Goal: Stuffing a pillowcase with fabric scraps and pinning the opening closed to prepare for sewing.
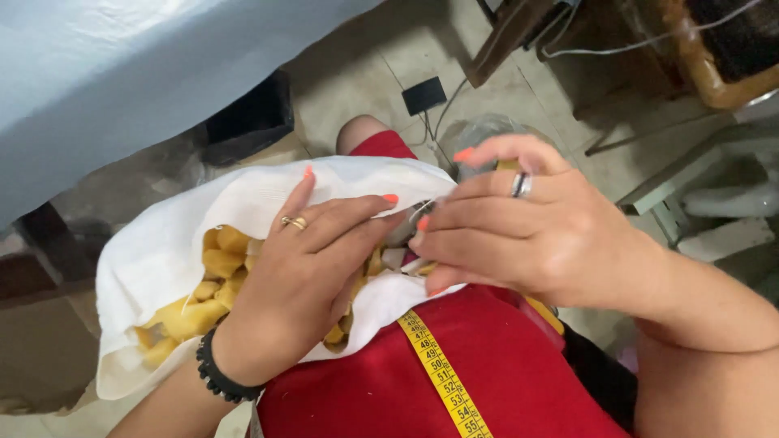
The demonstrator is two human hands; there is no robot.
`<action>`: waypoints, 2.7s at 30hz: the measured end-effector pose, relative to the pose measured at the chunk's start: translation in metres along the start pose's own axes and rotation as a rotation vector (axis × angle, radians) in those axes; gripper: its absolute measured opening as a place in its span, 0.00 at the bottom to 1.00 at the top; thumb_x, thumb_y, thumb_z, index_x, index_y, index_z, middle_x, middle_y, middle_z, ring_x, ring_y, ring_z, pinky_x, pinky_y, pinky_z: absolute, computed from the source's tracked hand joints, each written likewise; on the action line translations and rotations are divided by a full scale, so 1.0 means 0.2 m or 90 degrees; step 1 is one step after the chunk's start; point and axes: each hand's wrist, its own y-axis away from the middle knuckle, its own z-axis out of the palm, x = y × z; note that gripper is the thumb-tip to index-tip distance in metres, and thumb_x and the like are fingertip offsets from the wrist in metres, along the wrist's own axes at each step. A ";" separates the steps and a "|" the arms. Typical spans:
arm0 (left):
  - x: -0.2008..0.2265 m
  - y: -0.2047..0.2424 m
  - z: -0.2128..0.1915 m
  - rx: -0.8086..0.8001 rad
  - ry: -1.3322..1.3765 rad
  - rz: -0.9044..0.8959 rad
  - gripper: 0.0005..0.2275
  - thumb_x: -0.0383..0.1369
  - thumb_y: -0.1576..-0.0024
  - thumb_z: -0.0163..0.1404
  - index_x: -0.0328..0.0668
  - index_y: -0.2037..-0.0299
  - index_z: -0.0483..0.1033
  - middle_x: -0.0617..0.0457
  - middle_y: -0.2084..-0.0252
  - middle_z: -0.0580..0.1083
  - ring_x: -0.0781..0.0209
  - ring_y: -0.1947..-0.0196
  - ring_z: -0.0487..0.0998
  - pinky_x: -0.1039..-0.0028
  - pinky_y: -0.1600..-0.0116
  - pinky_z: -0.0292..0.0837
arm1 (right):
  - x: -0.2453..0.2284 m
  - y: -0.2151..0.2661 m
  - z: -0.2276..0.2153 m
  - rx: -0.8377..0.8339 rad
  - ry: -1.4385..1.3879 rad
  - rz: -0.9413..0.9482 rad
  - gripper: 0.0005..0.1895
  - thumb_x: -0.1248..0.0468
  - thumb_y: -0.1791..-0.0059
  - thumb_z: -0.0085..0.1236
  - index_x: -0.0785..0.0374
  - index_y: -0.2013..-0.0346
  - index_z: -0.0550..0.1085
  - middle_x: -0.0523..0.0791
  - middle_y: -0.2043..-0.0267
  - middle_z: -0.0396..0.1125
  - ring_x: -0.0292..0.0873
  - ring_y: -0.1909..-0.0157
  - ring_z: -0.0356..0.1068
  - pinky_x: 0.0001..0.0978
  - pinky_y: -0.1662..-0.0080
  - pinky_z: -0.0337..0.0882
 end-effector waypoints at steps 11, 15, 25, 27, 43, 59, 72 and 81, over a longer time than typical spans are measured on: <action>-0.11 -0.24 -0.03 -0.287 -0.145 0.090 0.19 0.14 0.53 0.49 0.50 0.57 0.74 0.42 0.28 0.61 0.37 0.34 0.66 0.35 0.34 0.56 | -0.07 -0.03 0.07 -0.247 0.130 -0.094 0.07 0.65 0.42 0.48 0.63 0.56 0.74 0.42 0.53 0.72 0.43 0.49 0.70 0.57 0.38 0.60; -0.18 -0.32 -0.01 -0.376 0.068 -0.028 0.10 0.42 0.38 0.53 0.47 0.60 0.70 0.53 0.59 0.74 0.46 0.67 0.78 0.52 0.64 0.70 | -0.06 0.04 0.09 -0.235 0.169 -0.063 0.08 0.65 0.43 0.47 0.60 0.65 0.73 0.45 0.49 0.71 0.45 0.43 0.72 0.61 0.33 0.57; -0.26 -0.27 0.14 -0.169 0.028 0.329 0.12 0.39 0.42 0.59 0.46 0.58 0.70 0.53 0.61 0.72 0.48 0.73 0.74 0.58 0.68 0.68 | -0.06 0.19 0.09 -0.346 0.121 -0.008 0.07 0.69 0.44 0.42 0.63 0.57 0.71 0.48 0.49 0.73 0.44 0.54 0.74 0.54 0.33 0.60; -0.26 -0.24 0.21 -0.191 0.067 0.296 0.15 0.45 0.41 0.57 0.46 0.56 0.69 0.52 0.57 0.74 0.46 0.69 0.75 0.57 0.63 0.70 | -0.07 0.19 0.08 -0.327 0.116 -0.004 0.09 0.70 0.44 0.43 0.65 0.56 0.73 0.48 0.47 0.74 0.46 0.48 0.74 0.55 0.34 0.61; -0.06 -0.09 0.15 -0.101 0.168 0.104 0.27 0.59 0.44 0.41 0.39 0.62 0.74 0.46 0.50 0.74 0.46 0.69 0.77 0.59 0.71 0.71 | 0.04 0.19 0.16 -0.042 0.227 0.106 0.16 0.50 0.53 0.68 0.59 0.70 0.78 0.42 0.66 0.75 0.39 0.64 0.75 0.36 0.56 0.76; -0.08 -0.02 0.26 0.086 -0.168 0.259 0.10 0.25 0.34 0.50 0.46 0.69 0.70 0.55 0.67 0.70 0.64 0.81 0.69 0.72 0.78 0.67 | 0.13 0.36 0.16 -0.138 -0.172 0.297 0.12 0.54 0.52 0.62 0.58 0.60 0.78 0.41 0.67 0.71 0.40 0.68 0.71 0.28 0.64 0.69; -0.03 -0.03 0.21 0.138 -0.212 0.285 0.12 0.22 0.40 0.47 0.50 0.74 0.63 0.55 0.53 0.78 0.66 0.78 0.71 0.74 0.79 0.66 | 0.02 0.37 0.07 0.059 -0.163 0.158 0.12 0.59 0.58 0.69 0.59 0.66 0.75 0.42 0.71 0.69 0.40 0.70 0.68 0.32 0.62 0.75; -0.06 -0.03 0.23 0.005 -0.075 0.225 0.05 0.27 0.40 0.54 0.50 0.66 0.72 0.53 0.38 0.69 0.56 0.76 0.77 0.65 0.77 0.73 | -0.01 0.18 0.03 -0.292 0.161 0.037 0.14 0.49 0.45 0.55 0.52 0.53 0.74 0.47 0.43 0.63 0.51 0.49 0.66 0.43 0.50 0.64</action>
